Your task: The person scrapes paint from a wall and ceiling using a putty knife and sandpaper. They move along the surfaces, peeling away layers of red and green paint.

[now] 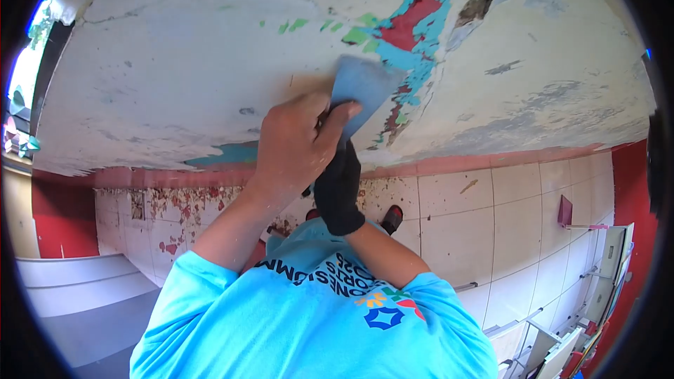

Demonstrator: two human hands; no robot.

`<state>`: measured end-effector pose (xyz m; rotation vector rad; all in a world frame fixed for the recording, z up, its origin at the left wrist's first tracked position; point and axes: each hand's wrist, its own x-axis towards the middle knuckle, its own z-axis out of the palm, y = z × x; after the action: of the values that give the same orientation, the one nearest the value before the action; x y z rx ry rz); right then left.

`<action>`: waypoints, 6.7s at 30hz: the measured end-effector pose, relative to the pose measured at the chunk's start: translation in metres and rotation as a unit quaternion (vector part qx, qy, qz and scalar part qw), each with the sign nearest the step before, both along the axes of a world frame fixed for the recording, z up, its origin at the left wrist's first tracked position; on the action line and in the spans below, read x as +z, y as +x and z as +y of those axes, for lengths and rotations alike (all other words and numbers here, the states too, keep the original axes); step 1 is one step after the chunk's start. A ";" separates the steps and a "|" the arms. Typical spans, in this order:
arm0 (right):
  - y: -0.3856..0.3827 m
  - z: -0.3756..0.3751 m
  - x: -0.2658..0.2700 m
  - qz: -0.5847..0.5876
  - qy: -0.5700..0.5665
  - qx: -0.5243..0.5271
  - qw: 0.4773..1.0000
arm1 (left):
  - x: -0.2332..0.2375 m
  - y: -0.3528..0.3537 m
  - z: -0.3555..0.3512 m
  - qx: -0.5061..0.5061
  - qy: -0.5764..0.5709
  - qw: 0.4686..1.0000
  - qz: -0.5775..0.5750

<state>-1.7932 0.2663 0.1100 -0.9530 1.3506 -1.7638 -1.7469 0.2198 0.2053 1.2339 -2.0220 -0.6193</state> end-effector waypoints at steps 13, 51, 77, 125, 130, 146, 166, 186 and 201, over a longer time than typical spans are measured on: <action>-0.015 -0.001 -0.040 0.281 -0.103 -0.025 0.954 | -0.023 -0.005 -0.001 -0.023 -0.027 0.999 0.012; 0.000 0.009 0.016 0.049 -0.008 0.115 0.992 | 0.039 0.003 -0.016 -0.094 0.079 0.992 0.018; -0.012 0.003 0.027 0.255 -0.087 -0.023 0.963 | 0.036 0.001 -0.016 -0.095 0.092 0.991 0.023; -0.105 0.051 0.040 0.048 -0.067 0.021 0.996 | 0.044 -0.064 0.000 -0.141 0.143 0.958 0.203; -0.106 0.047 0.043 0.077 -0.004 -0.012 0.997 | 0.039 -0.065 0.003 -0.132 0.157 0.961 0.184; -0.121 0.046 0.053 0.153 0.016 -0.071 0.986 | 0.033 -0.070 0.003 -0.134 0.156 0.965 0.165; -0.152 0.030 0.038 0.392 0.174 0.317 0.846 | -0.108 -0.049 0.034 0.035 0.512 0.598 0.615; -0.135 0.043 0.048 0.364 0.204 0.197 0.887 | -0.120 -0.065 0.030 -0.009 0.404 0.636 0.657; -0.164 0.016 0.032 0.429 0.092 0.287 0.852 | -0.089 -0.060 0.030 0.050 0.368 0.602 0.706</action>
<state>-1.9574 0.2824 0.1417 -1.9144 1.4649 -0.7241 -1.8068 0.2502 0.1163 0.6549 -0.2715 -1.7383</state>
